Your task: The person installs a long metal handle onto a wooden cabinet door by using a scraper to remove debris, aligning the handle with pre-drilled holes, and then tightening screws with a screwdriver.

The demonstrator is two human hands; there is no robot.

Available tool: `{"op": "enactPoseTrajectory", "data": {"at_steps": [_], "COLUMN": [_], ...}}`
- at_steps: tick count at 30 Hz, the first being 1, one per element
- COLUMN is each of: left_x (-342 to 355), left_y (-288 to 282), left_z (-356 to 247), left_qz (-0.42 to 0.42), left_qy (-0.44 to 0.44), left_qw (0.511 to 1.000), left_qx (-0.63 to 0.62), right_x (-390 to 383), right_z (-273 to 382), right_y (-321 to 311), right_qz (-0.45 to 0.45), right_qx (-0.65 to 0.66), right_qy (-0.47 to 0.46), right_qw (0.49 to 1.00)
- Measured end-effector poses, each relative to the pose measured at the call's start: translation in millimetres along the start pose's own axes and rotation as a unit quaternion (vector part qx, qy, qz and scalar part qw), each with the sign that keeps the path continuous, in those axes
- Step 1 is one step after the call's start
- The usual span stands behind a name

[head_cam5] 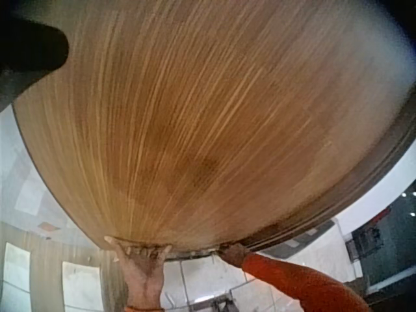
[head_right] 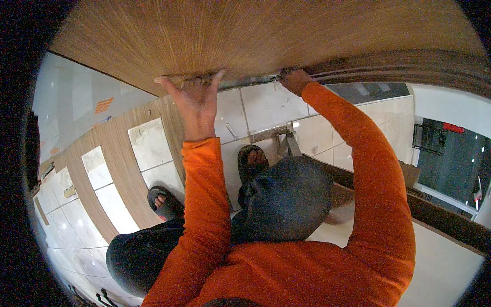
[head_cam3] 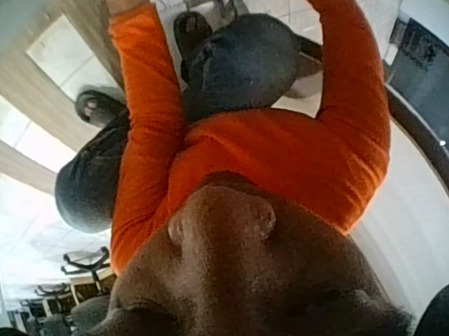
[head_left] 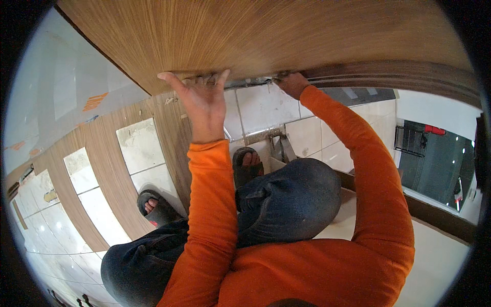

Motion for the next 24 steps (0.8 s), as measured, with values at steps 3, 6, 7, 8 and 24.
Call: {"op": "enactPoseTrajectory", "data": {"at_steps": [3,6,7,8,24], "left_x": [-1.5,-0.5,-0.1,0.8,-2.3], "left_y": [-2.9,-4.7,-1.6,-1.9,-4.0], "left_z": [-3.7,-11.3,-10.9,-11.3,-15.5], "left_qz": [-0.010,0.001,0.019,0.019,0.010], "left_qy": [-0.008,-0.011,-0.013,-0.013,-0.019], "left_qw": [1.000,0.999,0.999,0.999,0.999], "left_qx": [-0.017,-0.030,-0.032,-0.033,-0.038], "right_x": [4.3,9.0,8.2,8.2,15.7], "right_z": [0.2,2.9,3.9,2.9,7.0], "right_y": [-1.1,-15.9,-17.0,-16.5,-32.7], "right_qz": [0.035,0.042,0.041,0.042,0.065], "right_qx": [0.028,0.061,0.049,0.048,0.059], "right_qy": [-0.007,-0.011,-0.025,-0.025,0.026], "right_qw": [0.999,0.997,0.998,0.998,0.996]}}
Point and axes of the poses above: each hand's wrist, its own x-axis towards the middle knuckle, its own y-axis out of the palm, z = x × y, the point moved 9 cm from there along x, towards the middle knuckle, and after that the axes turned 2 degrees about -y, right-handed, at the moved point
